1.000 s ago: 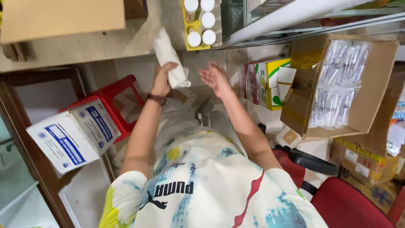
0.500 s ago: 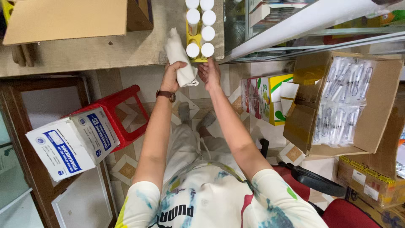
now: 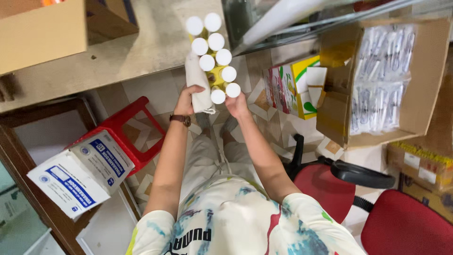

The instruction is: The person wipes small white bottles with a cloth and places them into a yellow plastic tray. They then wipe the tray and place it into a glass cabinet. Finally, the person opens a pink container and removes a small packet from inside.

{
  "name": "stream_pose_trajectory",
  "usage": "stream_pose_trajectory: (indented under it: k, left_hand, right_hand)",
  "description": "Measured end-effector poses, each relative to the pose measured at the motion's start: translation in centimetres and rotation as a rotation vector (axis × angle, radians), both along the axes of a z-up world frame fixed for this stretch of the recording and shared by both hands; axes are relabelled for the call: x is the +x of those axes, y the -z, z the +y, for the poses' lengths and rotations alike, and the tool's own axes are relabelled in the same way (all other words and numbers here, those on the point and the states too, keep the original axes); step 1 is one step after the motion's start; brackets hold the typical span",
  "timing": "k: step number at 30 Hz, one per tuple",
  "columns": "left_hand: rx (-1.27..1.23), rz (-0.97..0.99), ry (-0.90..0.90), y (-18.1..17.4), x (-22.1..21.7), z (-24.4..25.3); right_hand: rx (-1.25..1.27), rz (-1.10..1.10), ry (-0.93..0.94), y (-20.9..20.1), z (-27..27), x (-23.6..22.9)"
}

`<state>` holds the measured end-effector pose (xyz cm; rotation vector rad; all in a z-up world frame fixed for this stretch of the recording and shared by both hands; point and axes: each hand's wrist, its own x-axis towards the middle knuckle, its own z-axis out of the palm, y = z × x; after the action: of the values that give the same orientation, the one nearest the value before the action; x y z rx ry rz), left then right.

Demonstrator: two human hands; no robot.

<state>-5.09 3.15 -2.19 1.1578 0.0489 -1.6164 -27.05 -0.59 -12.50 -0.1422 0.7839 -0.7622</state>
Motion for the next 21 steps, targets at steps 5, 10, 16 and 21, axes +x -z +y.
stream_pose_trajectory:
  k: [5,10,16,21]
  left_hand:
    - [0.015,0.145,-0.001,2.9,-1.6,0.8]
    - [0.086,0.179,-0.024,5.0,-4.9,3.7]
    - [0.127,0.200,0.171,2.6,-13.4,7.2]
    - [-0.011,0.173,0.391,4.6,-18.4,3.9]
  right_hand:
    - [0.177,-0.070,0.047,0.0,0.8,0.2]
    - [0.006,-0.020,0.150,-1.4,1.9,-2.7]
    - [-0.030,-0.121,0.290,-1.7,7.8,-12.1]
    - [-0.090,-0.052,0.459,4.5,10.0,-19.0]
